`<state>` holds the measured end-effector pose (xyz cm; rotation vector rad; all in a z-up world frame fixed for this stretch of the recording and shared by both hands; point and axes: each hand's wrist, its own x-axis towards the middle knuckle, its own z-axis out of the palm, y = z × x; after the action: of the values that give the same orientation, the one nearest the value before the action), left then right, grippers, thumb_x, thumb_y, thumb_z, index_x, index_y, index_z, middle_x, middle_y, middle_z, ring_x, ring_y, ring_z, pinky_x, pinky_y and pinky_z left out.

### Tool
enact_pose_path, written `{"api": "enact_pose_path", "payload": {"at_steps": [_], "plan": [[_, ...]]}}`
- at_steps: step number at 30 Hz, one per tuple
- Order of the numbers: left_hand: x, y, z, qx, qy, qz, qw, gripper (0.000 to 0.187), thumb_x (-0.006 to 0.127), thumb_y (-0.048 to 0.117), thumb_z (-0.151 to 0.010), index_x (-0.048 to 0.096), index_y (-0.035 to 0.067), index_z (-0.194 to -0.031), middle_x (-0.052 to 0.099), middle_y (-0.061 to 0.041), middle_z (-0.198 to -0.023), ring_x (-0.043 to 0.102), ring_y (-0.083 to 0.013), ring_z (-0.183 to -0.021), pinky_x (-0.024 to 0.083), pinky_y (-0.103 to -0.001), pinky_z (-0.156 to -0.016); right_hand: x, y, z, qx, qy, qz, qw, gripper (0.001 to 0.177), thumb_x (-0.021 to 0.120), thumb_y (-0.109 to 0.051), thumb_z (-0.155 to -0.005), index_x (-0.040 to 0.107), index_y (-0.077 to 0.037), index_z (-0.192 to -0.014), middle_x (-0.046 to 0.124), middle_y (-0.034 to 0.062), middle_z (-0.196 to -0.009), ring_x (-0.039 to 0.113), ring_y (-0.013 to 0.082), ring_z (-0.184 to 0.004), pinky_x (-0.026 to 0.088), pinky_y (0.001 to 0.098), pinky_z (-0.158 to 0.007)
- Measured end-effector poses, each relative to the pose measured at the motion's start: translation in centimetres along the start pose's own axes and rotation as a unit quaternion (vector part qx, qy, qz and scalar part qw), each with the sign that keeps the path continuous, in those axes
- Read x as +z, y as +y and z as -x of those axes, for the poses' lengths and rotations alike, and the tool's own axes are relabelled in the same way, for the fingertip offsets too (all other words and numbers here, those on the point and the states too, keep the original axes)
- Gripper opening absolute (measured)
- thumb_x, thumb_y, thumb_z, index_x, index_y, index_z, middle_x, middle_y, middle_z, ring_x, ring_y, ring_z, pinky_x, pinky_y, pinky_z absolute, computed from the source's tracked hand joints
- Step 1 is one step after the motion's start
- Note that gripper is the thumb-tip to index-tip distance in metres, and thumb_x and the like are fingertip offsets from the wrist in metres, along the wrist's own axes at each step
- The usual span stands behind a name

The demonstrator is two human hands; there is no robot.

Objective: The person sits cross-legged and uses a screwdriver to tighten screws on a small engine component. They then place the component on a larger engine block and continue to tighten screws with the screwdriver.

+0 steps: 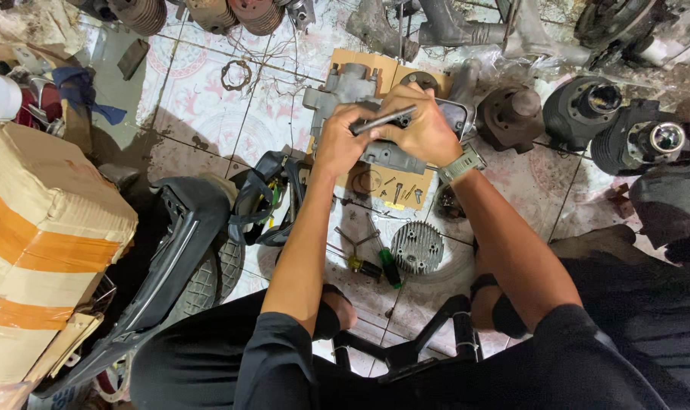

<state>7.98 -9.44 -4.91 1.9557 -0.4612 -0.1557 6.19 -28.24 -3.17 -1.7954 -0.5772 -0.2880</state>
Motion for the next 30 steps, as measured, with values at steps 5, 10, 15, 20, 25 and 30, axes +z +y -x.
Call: {"api": "enact_pose_path", "payload": {"at_steps": [5,10,15,20,25,30], "plan": [[0.0,1.5,-0.3,0.038,0.004,-0.001,0.999,0.01,0.074,0.009,-0.078,0.072,0.012,-0.087,0.067,-0.006,-0.09,0.057,-0.0274,-0.093,0.043,-0.038,-0.09,-0.8,-1.1,0.2,0.008,-0.029,0.015,0.999,0.008,0.071,-0.001,-0.081,0.066,-0.007,-0.083,0.057,0.0061,-0.085,0.05,0.0246,-0.081,0.036,0.0331,-0.079],[-0.5,1.7,-0.1,0.053,-0.008,-0.01,0.999,0.018,0.077,0.011,-0.078,0.073,0.014,-0.094,0.067,-0.007,-0.095,0.058,-0.0315,-0.096,0.043,-0.041,-0.091,-0.3,-0.4,-0.6,-0.012,0.008,0.0,1.0,0.012,0.081,-0.008,-0.076,0.069,-0.009,-0.077,0.061,0.0058,-0.08,0.054,0.0243,-0.078,0.039,0.0316,-0.075],[0.3,0.3,-0.1,0.018,0.017,-0.028,0.999,0.017,0.072,0.005,-0.078,0.072,0.014,-0.093,0.07,-0.003,-0.093,0.059,-0.0246,-0.095,0.043,-0.037,-0.093,-0.9,-2.6,-0.8,0.031,-0.03,0.053,0.998,0.019,0.081,-0.007,-0.077,0.068,-0.007,-0.091,0.061,0.0092,-0.089,0.051,0.028,-0.086,0.033,0.039,-0.078],[0.4,0.5,-0.4,0.02,-0.026,-0.065,0.997,0.028,0.067,0.032,-0.082,0.07,0.008,-0.096,0.064,-0.002,-0.101,0.053,-0.0212,-0.098,0.044,-0.035,-0.083,-3.0,-1.4,0.7,0.129,-0.132,0.278,0.943,0.056,0.06,-0.038,-0.077,0.052,-0.013,-0.127,0.04,0.0098,-0.128,0.037,0.0272,-0.112,0.03,0.0543,-0.096],[0.2,2.1,-0.2,0.011,-0.013,0.004,1.0,0.018,0.072,0.017,-0.08,0.07,0.007,-0.095,0.062,-0.002,-0.101,0.057,-0.019,-0.1,0.045,-0.031,-0.091,-3.4,0.2,2.0,0.049,-0.143,0.311,0.938,0.045,0.068,-0.015,-0.083,0.058,-0.012,-0.128,0.04,0.0097,-0.125,0.038,0.0274,-0.093,0.044,0.0416,-0.076],[0.5,2.1,-0.3,0.02,-0.007,0.009,1.0,0.023,0.074,0.026,-0.079,0.067,0.013,-0.097,0.064,-0.002,-0.103,0.058,-0.0194,-0.102,0.044,-0.034,-0.09,-4.3,1.5,2.2,0.053,-0.243,0.362,0.898,0.054,0.065,-0.029,-0.083,0.039,-0.002,-0.044,0.037,0.0176,-0.142,0.034,0.0388,-0.125,0.045,0.0636,-0.093]]}}
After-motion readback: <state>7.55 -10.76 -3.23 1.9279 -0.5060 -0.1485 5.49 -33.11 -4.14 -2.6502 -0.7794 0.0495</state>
